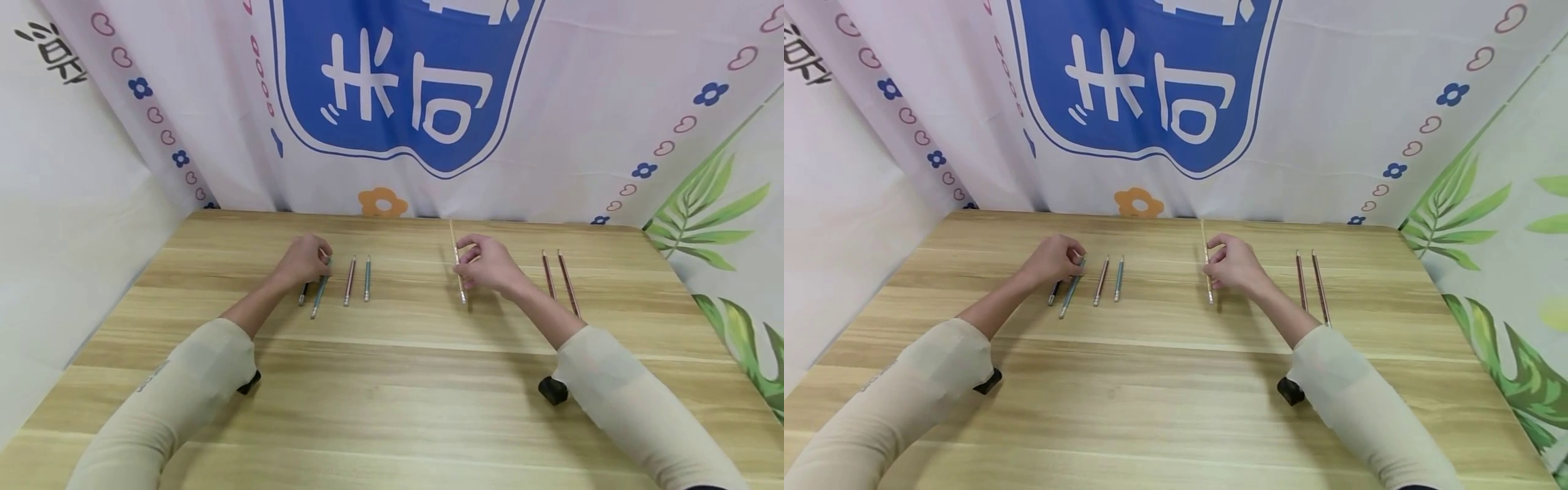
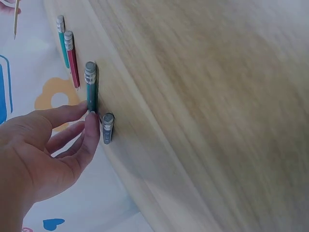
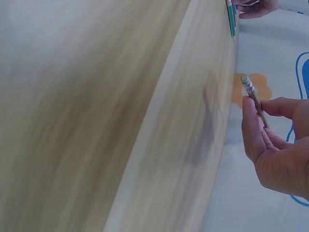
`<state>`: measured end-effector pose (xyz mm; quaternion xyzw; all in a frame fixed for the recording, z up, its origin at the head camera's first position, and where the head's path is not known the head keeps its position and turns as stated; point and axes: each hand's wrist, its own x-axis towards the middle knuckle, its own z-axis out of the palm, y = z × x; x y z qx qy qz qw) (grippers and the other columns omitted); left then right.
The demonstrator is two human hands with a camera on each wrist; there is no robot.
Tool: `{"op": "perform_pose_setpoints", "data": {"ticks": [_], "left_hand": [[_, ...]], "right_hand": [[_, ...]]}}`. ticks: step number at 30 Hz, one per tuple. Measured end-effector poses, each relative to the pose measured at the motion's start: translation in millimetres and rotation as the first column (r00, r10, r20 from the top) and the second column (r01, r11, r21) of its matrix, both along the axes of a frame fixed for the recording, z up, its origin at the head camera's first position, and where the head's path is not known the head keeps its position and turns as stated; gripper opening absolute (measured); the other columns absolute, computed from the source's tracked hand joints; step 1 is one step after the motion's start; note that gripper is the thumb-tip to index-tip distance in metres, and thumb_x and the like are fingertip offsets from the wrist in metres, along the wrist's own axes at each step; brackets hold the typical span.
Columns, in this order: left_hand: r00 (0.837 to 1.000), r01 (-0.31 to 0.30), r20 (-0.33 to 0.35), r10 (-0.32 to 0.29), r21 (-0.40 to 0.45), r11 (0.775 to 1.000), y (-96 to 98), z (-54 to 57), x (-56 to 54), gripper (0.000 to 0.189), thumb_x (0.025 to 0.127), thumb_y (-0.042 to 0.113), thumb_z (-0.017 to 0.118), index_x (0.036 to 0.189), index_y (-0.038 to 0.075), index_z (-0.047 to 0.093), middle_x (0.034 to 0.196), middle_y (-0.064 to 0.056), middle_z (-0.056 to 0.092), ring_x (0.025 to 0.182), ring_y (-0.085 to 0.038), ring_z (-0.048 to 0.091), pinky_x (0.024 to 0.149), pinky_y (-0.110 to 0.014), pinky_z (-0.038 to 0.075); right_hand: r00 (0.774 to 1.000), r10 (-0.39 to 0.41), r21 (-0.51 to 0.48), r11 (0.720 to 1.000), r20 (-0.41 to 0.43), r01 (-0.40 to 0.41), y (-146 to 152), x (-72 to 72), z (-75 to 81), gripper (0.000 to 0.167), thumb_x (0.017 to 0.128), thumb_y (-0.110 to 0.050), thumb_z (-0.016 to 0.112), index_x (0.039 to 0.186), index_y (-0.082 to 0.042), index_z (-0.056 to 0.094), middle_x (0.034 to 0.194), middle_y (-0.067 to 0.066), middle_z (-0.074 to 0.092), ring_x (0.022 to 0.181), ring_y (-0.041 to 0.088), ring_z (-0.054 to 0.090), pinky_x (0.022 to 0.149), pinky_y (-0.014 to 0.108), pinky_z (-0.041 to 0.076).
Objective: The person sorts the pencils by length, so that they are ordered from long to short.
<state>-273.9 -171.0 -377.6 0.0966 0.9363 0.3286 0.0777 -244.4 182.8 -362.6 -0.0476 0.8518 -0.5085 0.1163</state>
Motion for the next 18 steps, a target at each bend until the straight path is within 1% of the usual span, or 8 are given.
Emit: {"op": "perform_pose_setpoints", "data": {"ticks": [3,8,12,15,18], "left_hand": [[1.0,-0.006,0.025,0.006,0.012,1.0,2.1,-0.2,-0.6,0.037,0.087,-0.012,0.073,0.122,-0.019,0.062,0.097,-0.022,0.065,0.072,-0.022,0.064,0.062,-0.026,0.063],[0.999,-0.023,0.04,0.022,0.009,1.0,3.8,0.6,-0.1,0.039,0.088,-0.012,0.072,0.125,-0.019,0.061,0.097,-0.024,0.065,0.069,-0.022,0.066,0.062,-0.027,0.064],[0.998,-0.038,0.054,0.038,0.002,0.999,6.2,1.8,0.1,0.04,0.089,-0.012,0.07,0.127,-0.018,0.06,0.102,-0.028,0.067,0.069,-0.023,0.069,0.062,-0.027,0.064],[0.996,-0.061,0.072,0.061,-0.004,0.998,8.0,3.7,0.2,0.042,0.089,-0.012,0.068,0.129,-0.017,0.059,0.107,-0.031,0.067,0.068,-0.022,0.069,0.063,-0.027,0.064],[0.992,-0.08,0.092,0.081,-0.01,0.997,9.6,5.2,0.2,0.043,0.089,-0.011,0.067,0.131,-0.015,0.058,0.106,-0.031,0.068,0.067,-0.02,0.069,0.063,-0.026,0.064]], "right_hand": [[1.0,-0.002,0.019,1.0,0.007,0.002,9,1.2,-2.2,0.053,0.092,0.007,0.068,0.141,0.008,0.048,0.103,0.017,0.06,0.068,0.017,0.064,0.067,0.032,0.066],[1.0,-0.004,0.058,0.998,0.02,0.003,20,3.7,-3.4,0.055,0.092,0.008,0.068,0.143,0.008,0.047,0.105,0.019,0.061,0.068,0.017,0.064,0.067,0.029,0.065],[1.0,-0.006,0.062,0.998,0.03,0.004,29,5.7,-3.8,0.057,0.093,0.008,0.068,0.145,0.008,0.045,0.107,0.02,0.061,0.069,0.017,0.064,0.067,0.028,0.065],[0.999,-0.004,0.057,0.998,0.031,0.002,34,7.3,-3.9,0.058,0.093,0.009,0.068,0.145,0.009,0.044,0.106,0.02,0.06,0.07,0.016,0.064,0.067,0.029,0.066],[0.999,-0.007,0.056,0.998,0.035,0.005,38,9.0,-3.9,0.058,0.093,0.009,0.069,0.145,0.009,0.044,0.106,0.019,0.06,0.069,0.016,0.064,0.067,0.029,0.066]]}}
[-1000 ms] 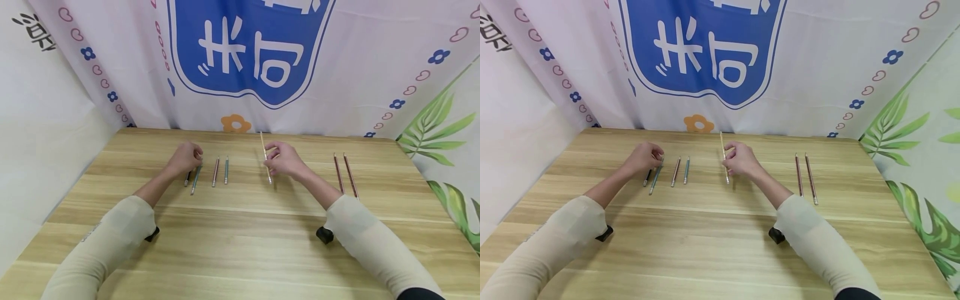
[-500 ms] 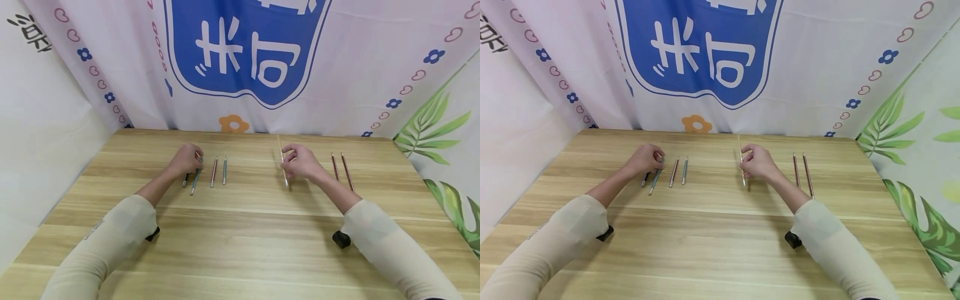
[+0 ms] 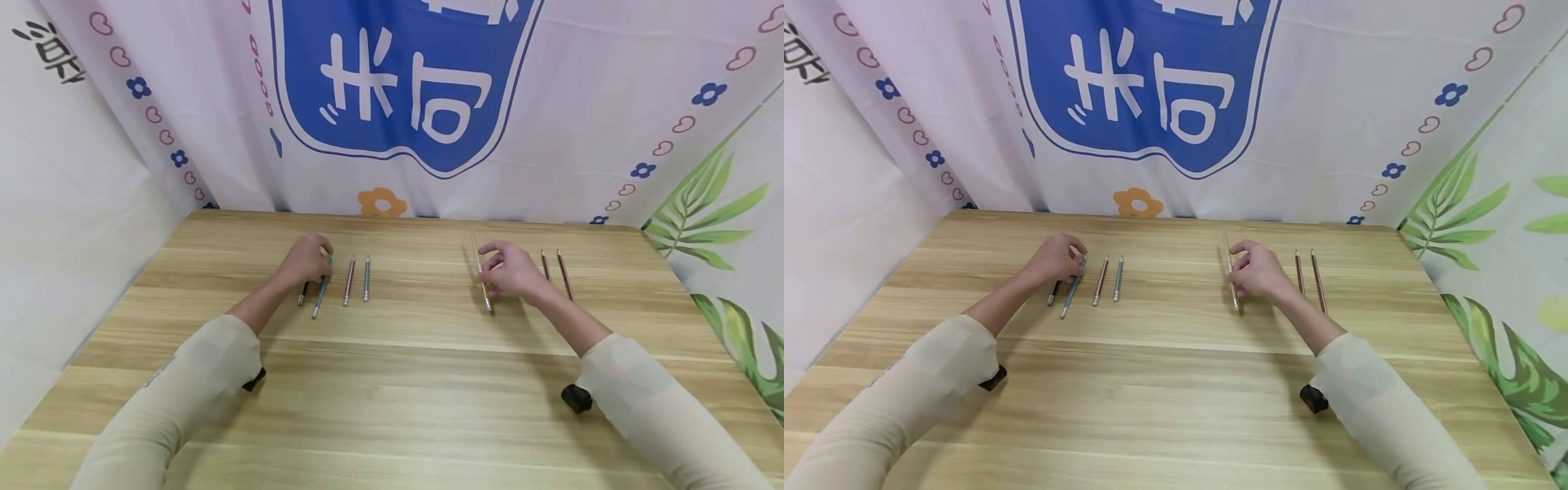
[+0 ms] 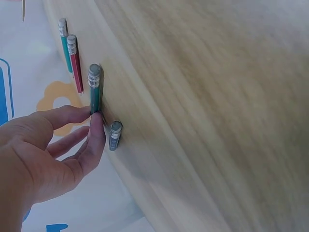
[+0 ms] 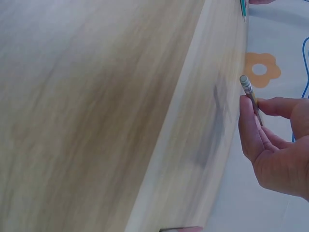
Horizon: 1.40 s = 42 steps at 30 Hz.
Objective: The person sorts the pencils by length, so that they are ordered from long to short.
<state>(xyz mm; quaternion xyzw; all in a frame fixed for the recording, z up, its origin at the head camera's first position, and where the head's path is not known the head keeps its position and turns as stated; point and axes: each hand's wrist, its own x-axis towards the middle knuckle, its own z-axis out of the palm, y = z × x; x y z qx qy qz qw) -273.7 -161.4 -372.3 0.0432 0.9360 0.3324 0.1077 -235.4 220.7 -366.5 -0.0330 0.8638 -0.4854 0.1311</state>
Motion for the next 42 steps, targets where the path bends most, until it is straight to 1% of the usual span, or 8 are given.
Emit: {"op": "perform_pose_setpoints", "data": {"ticks": [4,11,14,18,22,32,37,42], "left_hand": [[1.0,-0.007,0.019,0.007,0.005,1.0,0.3,0.1,-1.1,0.044,0.089,-0.009,0.067,0.132,-0.014,0.058,0.102,-0.028,0.068,0.065,-0.02,0.068,0.062,-0.026,0.063],[0.999,-0.009,0.039,0.007,0.038,0.999,-3.9,-0.6,-5.7,0.045,0.085,-0.011,0.067,0.129,-0.013,0.06,0.105,-0.028,0.068,0.062,-0.017,0.067,0.062,-0.026,0.064],[0.999,0.0,0.046,-0.003,0.051,0.999,-5.6,-0.3,-7.5,0.045,0.085,-0.011,0.067,0.129,-0.013,0.06,0.104,-0.028,0.068,0.061,-0.016,0.067,0.061,-0.026,0.064],[0.999,0.016,0.046,-0.02,0.086,0.996,-7.1,0.0,-8.8,0.044,0.084,-0.011,0.068,0.127,-0.013,0.061,0.101,-0.026,0.07,0.061,-0.015,0.066,0.062,-0.027,0.064],[0.999,0.025,0.044,-0.031,0.122,0.992,-7.8,1.4,-8.2,0.041,0.085,-0.011,0.068,0.125,-0.014,0.061,0.1,-0.026,0.07,0.063,-0.016,0.066,0.063,-0.028,0.065],[0.996,0.008,0.083,-0.022,0.167,0.986,-6.9,5.9,-4.2,0.029,0.089,-0.011,0.065,0.118,-0.012,0.063,0.1,-0.022,0.068,0.066,-0.016,0.064,0.065,-0.028,0.064],[0.995,0.004,0.097,-0.023,0.194,0.981,-6.9,8.4,-3.1,0.029,0.092,-0.008,0.061,0.12,-0.012,0.064,0.112,-0.026,0.066,0.078,-0.021,0.066,0.074,-0.032,0.064],[0.991,-0.055,0.133,0.021,0.252,0.966,-4.8,11.2,-2.8,0.034,0.096,-0.004,0.059,0.129,-0.011,0.063,0.127,-0.028,0.061,0.098,-0.03,0.067,0.089,-0.037,0.063]], "right_hand": [[1.0,-0.01,0.003,1.0,0.013,0.01,5,1.3,-0.6,0.059,0.092,0.008,0.069,0.146,0.009,0.044,0.107,0.019,0.06,0.069,0.016,0.065,0.068,0.03,0.066],[1.0,-0.018,0.004,1.0,0.016,0.018,13,1.1,-4.0,0.061,0.092,0.008,0.07,0.146,0.01,0.043,0.105,0.019,0.061,0.066,0.016,0.066,0.067,0.031,0.066],[1.0,-0.018,-0.006,1.0,0.021,0.018,17,0.9,-6.0,0.061,0.092,0.008,0.07,0.147,0.009,0.042,0.104,0.019,0.061,0.066,0.016,0.066,0.066,0.03,0.066],[1.0,-0.022,-0.001,1.0,0.021,0.022,22,1.2,-6.0,0.061,0.093,0.008,0.069,0.148,0.007,0.042,0.109,0.023,0.062,0.07,0.016,0.067,0.068,0.03,0.066],[1.0,-0.016,0.022,1.0,0.005,0.016,27,1.3,-4.2,0.06,0.094,0.008,0.068,0.148,0.006,0.042,0.112,0.025,0.061,0.072,0.017,0.067,0.067,0.032,0.066],[1.0,-0.015,0.015,1.0,0.0,0.015,34,0.6,-7.4,0.053,0.093,0.01,0.064,0.143,0.008,0.047,0.102,0.017,0.057,0.071,0.017,0.065,0.067,0.033,0.066],[1.0,-0.012,0.021,1.0,-0.003,0.012,38,1.2,-8.3,0.054,0.094,0.008,0.064,0.145,0.008,0.047,0.105,0.018,0.056,0.074,0.017,0.065,0.067,0.034,0.067],[1.0,-0.004,0.019,1.0,0.008,0.004,43,1.7,-8.3,0.055,0.094,0.007,0.065,0.146,0.009,0.045,0.108,0.019,0.054,0.076,0.017,0.064,0.066,0.033,0.066]]}}
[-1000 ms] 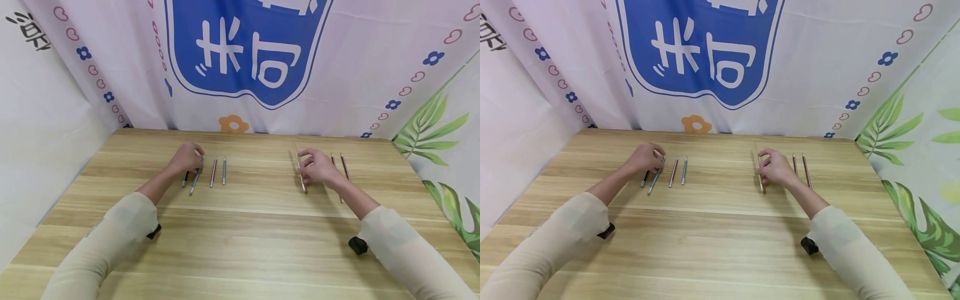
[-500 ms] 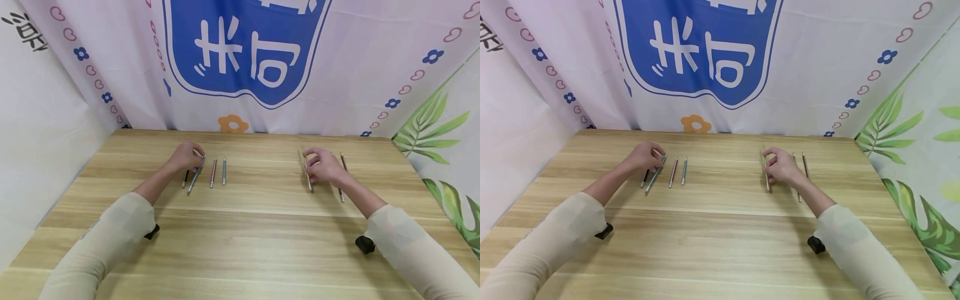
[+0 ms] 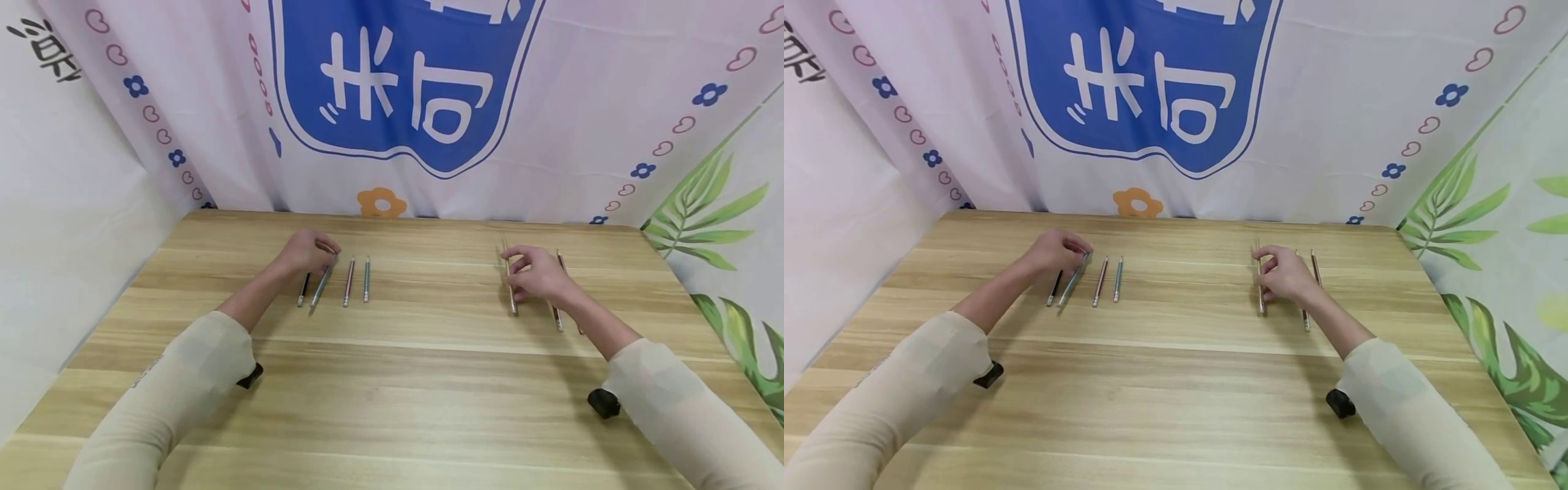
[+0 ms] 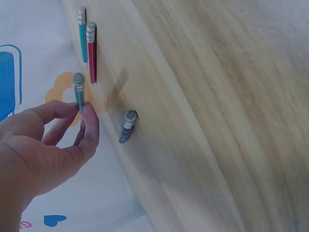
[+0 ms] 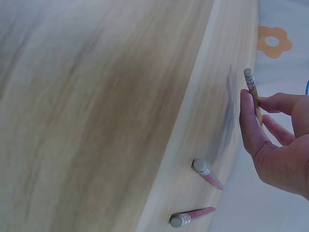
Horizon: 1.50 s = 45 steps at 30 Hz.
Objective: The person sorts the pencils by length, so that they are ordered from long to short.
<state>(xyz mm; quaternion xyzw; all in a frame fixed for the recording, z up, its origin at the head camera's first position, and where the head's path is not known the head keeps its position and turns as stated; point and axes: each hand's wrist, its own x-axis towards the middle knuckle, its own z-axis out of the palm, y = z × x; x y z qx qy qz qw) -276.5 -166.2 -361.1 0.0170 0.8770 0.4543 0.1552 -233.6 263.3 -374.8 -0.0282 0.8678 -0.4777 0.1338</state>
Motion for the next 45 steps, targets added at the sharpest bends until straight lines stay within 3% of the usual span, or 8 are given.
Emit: {"op": "perform_pose_setpoints", "data": {"ticks": [3,10,20,24,31,38,45], "left_hand": [[0.999,-0.034,0.013,0.034,0.047,0.998,2.7,-0.5,-2.2,0.036,0.096,-0.003,0.058,0.131,-0.011,0.062,0.13,-0.029,0.061,0.102,-0.031,0.066,0.093,-0.038,0.062],[0.998,-0.066,0.024,0.064,0.114,0.991,6.9,0.3,-4.4,0.039,0.093,-0.007,0.06,0.132,-0.01,0.063,0.129,-0.027,0.062,0.094,-0.026,0.067,0.087,-0.032,0.064],[0.992,-0.112,0.083,0.095,0.232,0.966,14.9,0.0,-6.6,0.043,0.093,-0.013,0.061,0.136,-0.01,0.06,0.125,-0.023,0.06,0.109,-0.032,0.063,0.093,-0.032,0.062],[0.992,-0.111,0.081,0.093,0.261,0.959,17.8,-1.3,-7.4,0.043,0.093,-0.014,0.063,0.136,-0.01,0.059,0.126,-0.023,0.06,0.11,-0.029,0.061,0.094,-0.032,0.062],[0.993,-0.102,0.08,0.083,0.28,0.954,25.9,2.7,-7.5,0.045,0.092,-0.016,0.063,0.136,-0.011,0.059,0.128,-0.026,0.059,0.098,-0.019,0.061,0.089,-0.029,0.063],[0.994,-0.095,0.081,0.074,0.3,0.949,32.2,5.6,-6.9,0.046,0.09,-0.019,0.063,0.135,-0.011,0.059,0.126,-0.025,0.06,0.103,-0.026,0.061,0.093,-0.032,0.062],[0.996,-0.08,0.071,0.06,0.316,0.945,38.9,4.9,-5.4,0.046,0.089,-0.019,0.065,0.134,-0.012,0.06,0.121,-0.024,0.062,0.095,-0.023,0.064,0.079,-0.025,0.064]], "right_hand": [[1.0,0.004,-0.004,1.0,0.001,-0.004,3,0.8,-0.4,0.055,0.095,0.008,0.064,0.146,0.01,0.044,0.107,0.019,0.054,0.075,0.018,0.064,0.066,0.033,0.066],[1.0,0.006,0.008,1.0,-0.012,-0.006,7,3.6,-1.0,0.052,0.095,0.009,0.063,0.144,0.01,0.046,0.104,0.02,0.055,0.071,0.018,0.066,0.065,0.034,0.066],[1.0,-0.002,0.026,1.0,-0.009,0.002,10,2.9,-2.3,0.053,0.094,0.01,0.063,0.144,0.01,0.047,0.105,0.02,0.056,0.072,0.017,0.065,0.064,0.032,0.066],[1.0,-0.005,0.051,0.999,0.001,0.005,12,2.6,-0.2,0.054,0.093,0.009,0.065,0.144,0.01,0.046,0.104,0.02,0.057,0.071,0.017,0.066,0.064,0.033,0.066],[1.0,-0.01,0.097,0.995,-0.002,0.01,16,3.2,1.9,0.058,0.092,0.008,0.07,0.144,0.011,0.045,0.105,0.023,0.061,0.068,0.017,0.068,0.062,0.033,0.066],[1.0,0.008,0.126,0.992,-0.02,-0.006,18,5.7,3.0,0.058,0.092,0.008,0.07,0.144,0.012,0.045,0.105,0.025,0.061,0.067,0.017,0.068,0.061,0.033,0.066],[0.999,0.029,0.166,0.986,-0.029,-0.024,20,7.7,1.2,0.055,0.092,0.007,0.069,0.142,0.016,0.048,0.103,0.024,0.061,0.066,0.015,0.068,0.061,0.031,0.066]]}}
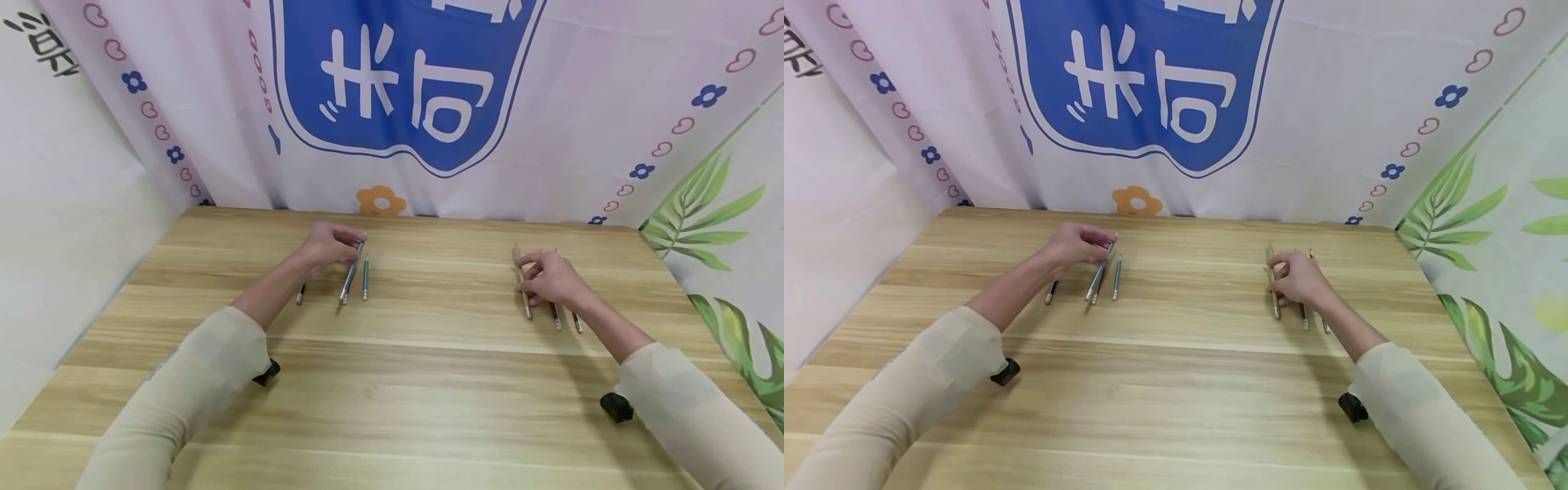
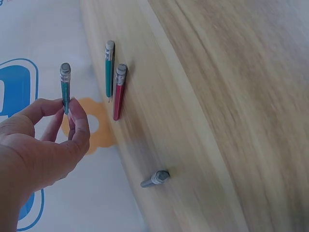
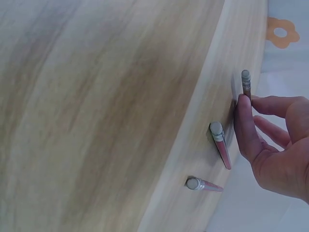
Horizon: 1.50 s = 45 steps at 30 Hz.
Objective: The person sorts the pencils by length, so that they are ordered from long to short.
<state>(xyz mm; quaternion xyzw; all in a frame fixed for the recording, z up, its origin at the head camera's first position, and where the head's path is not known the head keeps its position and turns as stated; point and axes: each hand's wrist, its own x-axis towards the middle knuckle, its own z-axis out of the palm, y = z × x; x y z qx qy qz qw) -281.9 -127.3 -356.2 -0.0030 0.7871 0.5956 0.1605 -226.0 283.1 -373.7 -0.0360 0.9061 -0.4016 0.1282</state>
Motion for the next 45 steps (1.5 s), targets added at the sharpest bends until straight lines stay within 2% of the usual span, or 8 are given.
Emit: {"op": "perform_pose_setpoints", "data": {"ticks": [6,10,14,22,27,32,38,45], "left_hand": [[1.0,-0.005,0.009,0.005,0.018,1.0,5.9,1.5,0.2,0.045,0.09,-0.018,0.066,0.133,-0.012,0.06,0.117,-0.022,0.063,0.085,-0.018,0.063,0.076,-0.023,0.063],[1.0,0.003,0.008,-0.003,0.011,1.0,8.9,2.5,0.5,0.045,0.089,-0.017,0.067,0.134,-0.012,0.06,0.115,-0.02,0.065,0.086,-0.019,0.064,0.079,-0.025,0.063],[1.0,0.021,0.001,-0.021,-0.003,1.0,12.0,2.7,1.3,0.044,0.089,-0.017,0.067,0.132,-0.01,0.062,0.12,-0.024,0.064,0.085,-0.017,0.063,0.084,-0.03,0.063],[0.999,0.045,-0.001,-0.045,0.042,0.998,17.5,1.4,2.8,0.046,0.088,-0.018,0.065,0.134,-0.012,0.06,0.121,-0.028,0.064,0.075,-0.012,0.061,0.07,-0.02,0.058],[0.999,0.047,0.007,-0.047,0.044,0.998,21.7,2.2,4.0,0.046,0.089,-0.017,0.066,0.134,-0.01,0.061,0.123,-0.025,0.064,0.083,-0.014,0.062,0.075,-0.02,0.06],[0.998,0.06,0.011,-0.061,0.062,0.996,29.8,1.7,4.5,0.045,0.09,-0.016,0.065,0.134,-0.009,0.062,0.118,-0.021,0.065,0.09,-0.019,0.063,0.082,-0.026,0.062],[0.998,0.057,0.02,-0.059,0.093,0.994,43.9,-0.6,4.1,0.042,0.09,-0.016,0.066,0.132,-0.008,0.064,0.121,-0.024,0.065,0.094,-0.021,0.064,0.091,-0.033,0.063],[0.997,0.072,0.017,-0.075,0.135,0.988,60.0,-3.0,5.1,0.041,0.091,-0.014,0.067,0.132,-0.008,0.063,0.131,-0.028,0.062,0.092,-0.019,0.065,0.087,-0.029,0.063]], "right_hand": [[1.0,0.015,0.035,0.999,-0.006,-0.014,1,-2.1,-1.4,0.054,0.091,0.004,0.073,0.138,0.016,0.052,0.097,0.018,0.062,0.06,0.013,0.067,0.058,0.031,0.065],[1.0,0.018,0.053,0.998,-0.002,-0.018,1,-3.1,-1.5,0.053,0.09,0.003,0.075,0.137,0.015,0.054,0.096,0.017,0.062,0.059,0.012,0.067,0.057,0.031,0.064],[1.0,0.021,0.068,0.997,0.002,-0.021,2,-3.4,-1.7,0.052,0.089,0.004,0.076,0.136,0.015,0.055,0.095,0.017,0.06,0.059,0.012,0.067,0.057,0.031,0.064],[1.0,0.02,0.074,0.997,-0.013,-0.019,4,-2.5,-3.0,0.049,0.087,0.008,0.077,0.131,0.017,0.058,0.09,0.014,0.057,0.06,0.011,0.067,0.058,0.029,0.064],[1.0,0.017,0.073,0.997,-0.021,-0.015,4,-2.9,-3.8,0.048,0.087,0.009,0.077,0.13,0.018,0.059,0.089,0.014,0.056,0.062,0.01,0.067,0.058,0.029,0.065],[1.0,0.013,0.076,0.997,-0.014,-0.012,3,-3.0,-3.5,0.049,0.087,0.009,0.077,0.131,0.018,0.059,0.091,0.016,0.057,0.063,0.011,0.067,0.06,0.029,0.065],[1.0,0.016,0.077,0.997,-0.011,-0.015,3,-2.4,-2.5,0.049,0.086,0.009,0.077,0.13,0.018,0.058,0.09,0.017,0.058,0.064,0.011,0.067,0.061,0.029,0.065],[1.0,0.021,0.082,0.996,-0.014,-0.02,3,-2.2,-1.8,0.049,0.086,0.009,0.078,0.13,0.018,0.059,0.09,0.017,0.059,0.065,0.012,0.067,0.061,0.029,0.065]]}}
